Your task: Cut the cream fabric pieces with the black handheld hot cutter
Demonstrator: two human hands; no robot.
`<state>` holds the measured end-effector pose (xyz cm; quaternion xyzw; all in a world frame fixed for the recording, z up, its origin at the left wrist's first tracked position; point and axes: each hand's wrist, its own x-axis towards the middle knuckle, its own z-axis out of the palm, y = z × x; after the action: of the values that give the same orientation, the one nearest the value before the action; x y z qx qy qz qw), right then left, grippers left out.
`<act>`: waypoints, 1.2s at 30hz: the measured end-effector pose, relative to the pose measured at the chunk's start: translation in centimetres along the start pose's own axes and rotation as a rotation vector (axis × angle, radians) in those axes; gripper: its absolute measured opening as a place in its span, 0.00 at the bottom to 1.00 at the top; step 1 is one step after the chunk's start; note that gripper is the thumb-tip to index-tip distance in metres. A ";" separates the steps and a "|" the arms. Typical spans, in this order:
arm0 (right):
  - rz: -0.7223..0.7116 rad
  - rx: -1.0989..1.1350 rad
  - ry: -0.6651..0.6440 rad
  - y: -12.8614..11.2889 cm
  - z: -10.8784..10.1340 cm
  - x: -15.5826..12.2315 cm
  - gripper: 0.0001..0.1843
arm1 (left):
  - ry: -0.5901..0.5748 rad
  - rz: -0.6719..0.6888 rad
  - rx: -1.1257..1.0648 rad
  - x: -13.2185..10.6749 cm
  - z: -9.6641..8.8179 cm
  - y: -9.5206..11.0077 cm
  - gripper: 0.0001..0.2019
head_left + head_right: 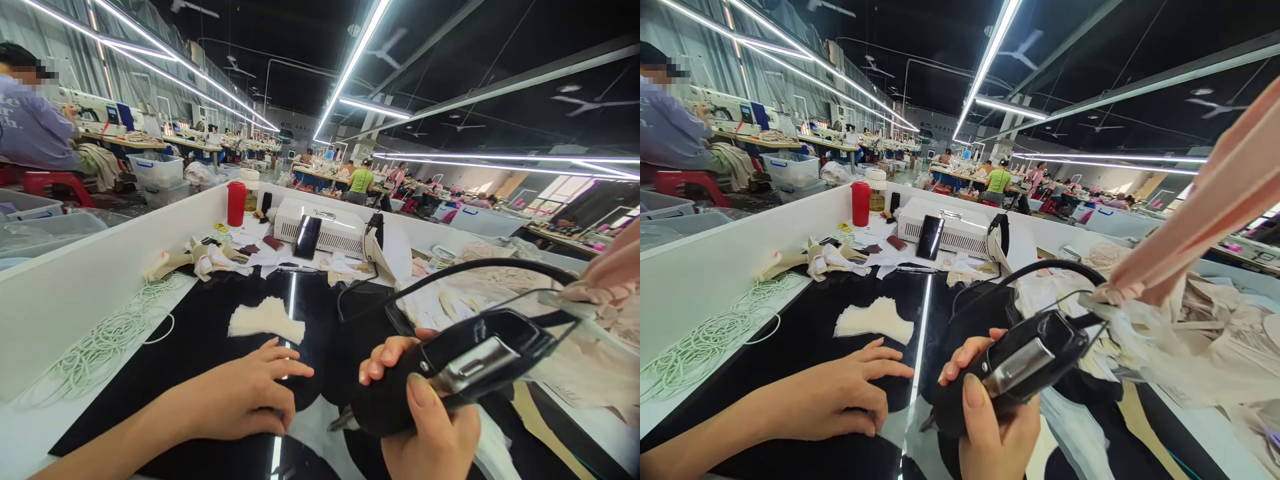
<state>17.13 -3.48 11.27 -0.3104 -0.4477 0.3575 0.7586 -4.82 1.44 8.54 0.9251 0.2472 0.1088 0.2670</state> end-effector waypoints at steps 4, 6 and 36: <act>-0.039 -0.035 -0.035 0.3 -1.0 0.5 0.14 | 0.114 0.043 0.083 -0.3 0.2 -1.5 0.07; -0.035 -0.048 -0.024 0.4 -1.3 0.6 0.14 | 0.228 0.054 0.194 -0.4 0.6 -2.3 0.11; 0.028 -0.039 0.050 1.1 0.1 -1.1 0.20 | 0.072 -0.128 -0.052 1.2 4.1 2.8 0.33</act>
<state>16.41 -3.76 9.95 -0.3402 -0.4310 0.3515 0.7582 -1.30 -1.85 6.74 0.8957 0.3123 0.1311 0.2882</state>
